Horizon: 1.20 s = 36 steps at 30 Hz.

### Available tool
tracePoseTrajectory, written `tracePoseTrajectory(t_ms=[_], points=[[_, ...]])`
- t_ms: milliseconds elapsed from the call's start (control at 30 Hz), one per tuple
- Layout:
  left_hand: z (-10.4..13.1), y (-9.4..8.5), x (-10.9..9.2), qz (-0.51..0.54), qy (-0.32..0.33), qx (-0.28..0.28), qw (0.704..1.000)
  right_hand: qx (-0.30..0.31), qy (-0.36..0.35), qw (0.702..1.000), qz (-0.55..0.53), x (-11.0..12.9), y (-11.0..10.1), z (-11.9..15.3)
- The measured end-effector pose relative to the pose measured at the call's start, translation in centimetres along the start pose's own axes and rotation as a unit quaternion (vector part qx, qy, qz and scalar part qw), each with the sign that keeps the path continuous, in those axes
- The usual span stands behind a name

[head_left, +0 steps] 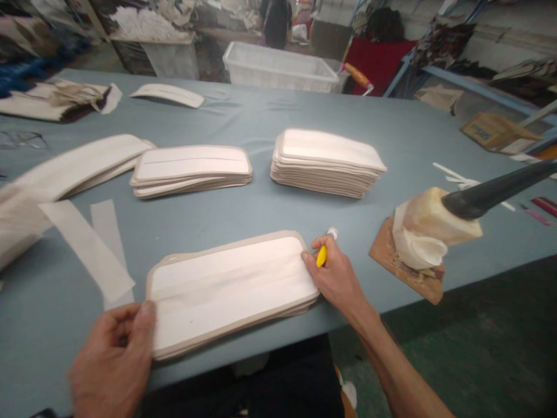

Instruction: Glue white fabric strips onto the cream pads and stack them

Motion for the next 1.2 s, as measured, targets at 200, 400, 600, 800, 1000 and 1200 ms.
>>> tracePoseTrajectory(t_ms=[200, 400, 600, 800, 1000, 1200], points=[[0.8, -1.0, -1.8, 0.013, 0.258, -0.094, 0.961, -0.011, -0.001, 1.0, -0.007, -0.3, 0.1, 0.0], [-0.5, -1.5, -3.0, 0.015, 0.538, -0.036, 0.842, -0.025, -0.009, 1.0, 0.006, -0.4, 0.2, 0.2], [-1.0, -1.3, -2.8, -0.034, 0.574, -0.018, 0.818, -0.028, -0.012, 1.0, 0.002, -0.6, 0.4, 0.3], [-1.2, -0.7, -1.8, -0.042, 0.571, -0.009, 0.82, -0.019, -0.023, 1.0, 0.006, -0.7, 0.5, 0.3], [-1.4, -0.2, -1.2, -0.051, 0.563, -0.014, 0.824, -0.012, -0.043, 0.999, 0.009, -1.0, 0.8, 0.2], [-1.8, 0.4, -0.8, -0.036, 0.571, -0.024, 0.82, -0.017, -0.059, 0.998, 0.015, -0.9, 1.2, 0.1]])
Point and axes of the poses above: each hand's wrist, its own z-axis away from the middle knuckle, its own y-axis out of the palm, x = y × z, the point moved 2 cm from there along -z, towards the middle knuckle, and after that the axes turned 9 degrees about -x, right-handed, at the moved point
